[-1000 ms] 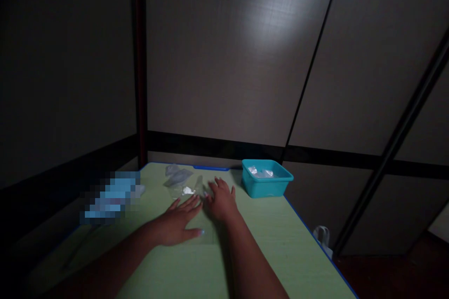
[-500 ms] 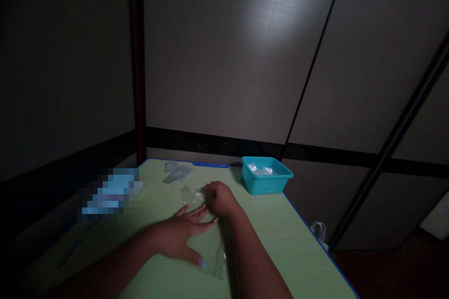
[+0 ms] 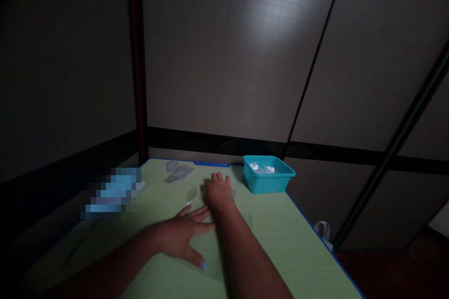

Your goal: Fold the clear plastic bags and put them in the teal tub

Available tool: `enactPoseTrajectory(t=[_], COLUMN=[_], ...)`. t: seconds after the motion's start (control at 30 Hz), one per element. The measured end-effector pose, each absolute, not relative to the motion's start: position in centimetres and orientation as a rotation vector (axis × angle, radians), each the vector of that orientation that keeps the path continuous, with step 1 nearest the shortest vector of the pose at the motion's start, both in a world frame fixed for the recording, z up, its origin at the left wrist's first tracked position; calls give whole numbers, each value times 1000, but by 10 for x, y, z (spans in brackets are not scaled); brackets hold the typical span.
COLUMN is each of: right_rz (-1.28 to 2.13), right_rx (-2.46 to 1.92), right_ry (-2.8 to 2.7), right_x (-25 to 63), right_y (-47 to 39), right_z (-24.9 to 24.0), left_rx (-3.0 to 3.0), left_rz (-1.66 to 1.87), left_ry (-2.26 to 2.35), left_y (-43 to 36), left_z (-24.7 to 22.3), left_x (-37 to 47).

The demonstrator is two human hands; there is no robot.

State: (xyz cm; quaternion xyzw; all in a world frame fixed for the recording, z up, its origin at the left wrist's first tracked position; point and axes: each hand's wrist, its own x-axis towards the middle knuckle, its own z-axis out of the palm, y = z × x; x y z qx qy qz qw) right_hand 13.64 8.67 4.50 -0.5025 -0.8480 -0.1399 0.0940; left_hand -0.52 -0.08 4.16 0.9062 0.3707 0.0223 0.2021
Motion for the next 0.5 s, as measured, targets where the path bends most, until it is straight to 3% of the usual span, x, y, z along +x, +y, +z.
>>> enactPoseTrajectory(t=[0.13, 0.27, 0.5], right_rz=[-416, -186, 489], right_rx=[-1613, -1634, -1055], right_ry=[-2418, -2345, -2170], right_x=[158, 177, 174], right_y=[93, 96, 104], right_z=[47, 49, 47], left_rx=[2528, 2523, 2522], left_rz=[60, 70, 70], left_ry=[1010, 1009, 1027], left_y=[-1, -1, -1], left_z=[44, 44, 42], left_x=[-4, -5, -4])
